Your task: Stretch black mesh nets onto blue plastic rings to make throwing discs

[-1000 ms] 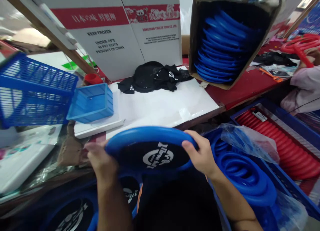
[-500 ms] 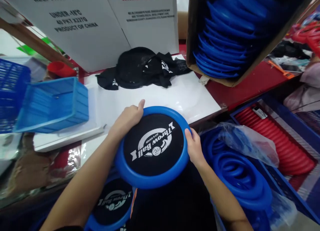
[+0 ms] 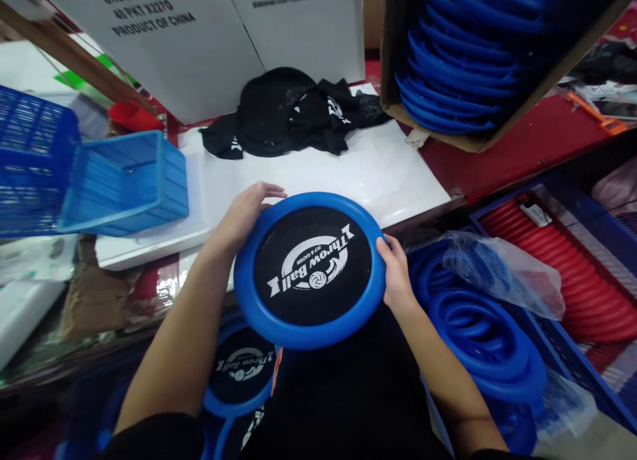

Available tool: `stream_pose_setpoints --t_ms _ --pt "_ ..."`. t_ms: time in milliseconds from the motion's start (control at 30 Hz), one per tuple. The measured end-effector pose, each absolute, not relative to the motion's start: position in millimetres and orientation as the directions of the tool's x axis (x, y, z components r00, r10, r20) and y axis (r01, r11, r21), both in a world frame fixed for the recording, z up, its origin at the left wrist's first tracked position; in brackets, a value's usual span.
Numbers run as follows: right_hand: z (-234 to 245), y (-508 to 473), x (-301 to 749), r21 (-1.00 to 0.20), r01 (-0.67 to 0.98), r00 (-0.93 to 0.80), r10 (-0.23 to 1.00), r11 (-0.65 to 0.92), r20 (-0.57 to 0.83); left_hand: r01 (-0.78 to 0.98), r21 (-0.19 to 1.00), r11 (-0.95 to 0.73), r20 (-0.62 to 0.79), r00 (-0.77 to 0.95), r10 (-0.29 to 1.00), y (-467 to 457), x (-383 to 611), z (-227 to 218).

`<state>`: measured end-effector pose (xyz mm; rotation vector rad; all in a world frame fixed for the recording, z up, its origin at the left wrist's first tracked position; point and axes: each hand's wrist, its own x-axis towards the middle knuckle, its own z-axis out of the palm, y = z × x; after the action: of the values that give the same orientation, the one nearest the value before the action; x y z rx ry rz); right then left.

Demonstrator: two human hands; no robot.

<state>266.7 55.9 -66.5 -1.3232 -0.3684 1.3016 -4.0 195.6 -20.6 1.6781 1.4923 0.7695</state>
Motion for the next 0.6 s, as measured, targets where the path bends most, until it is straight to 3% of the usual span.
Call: stream_pose_setpoints --t_ms 100,233,300,367,467,600 --pt "-55 51 286 -0.797 -0.542 0.286 0.833 -0.267 -0.473 0.382 0.881 -0.278 0.175 0.283 0.943 138 -38 -23" --pt "-33 60 312 -0.821 -0.522 0.234 0.886 -0.232 -0.399 0.345 0.784 -0.516 0.302 0.514 0.803 63 -65 -33" --pt "-22 70 317 -0.838 -0.499 0.208 0.908 -0.221 -0.364 0.420 0.724 -0.548 0.342 0.471 0.813 46 -63 -38" --pt "-9 79 315 -0.865 -0.461 0.183 0.933 -0.199 -0.311 0.447 0.661 -0.603 0.492 0.348 0.798 45 -53 -40" --pt "12 86 305 -0.909 -0.384 0.135 0.963 -0.165 -0.232 0.425 0.569 -0.704 0.720 0.155 0.676 57 -38 -32" --pt "31 78 295 -0.898 -0.386 0.069 0.964 -0.213 -0.258 0.355 0.490 -0.796 0.837 0.064 0.544 65 -38 -10"
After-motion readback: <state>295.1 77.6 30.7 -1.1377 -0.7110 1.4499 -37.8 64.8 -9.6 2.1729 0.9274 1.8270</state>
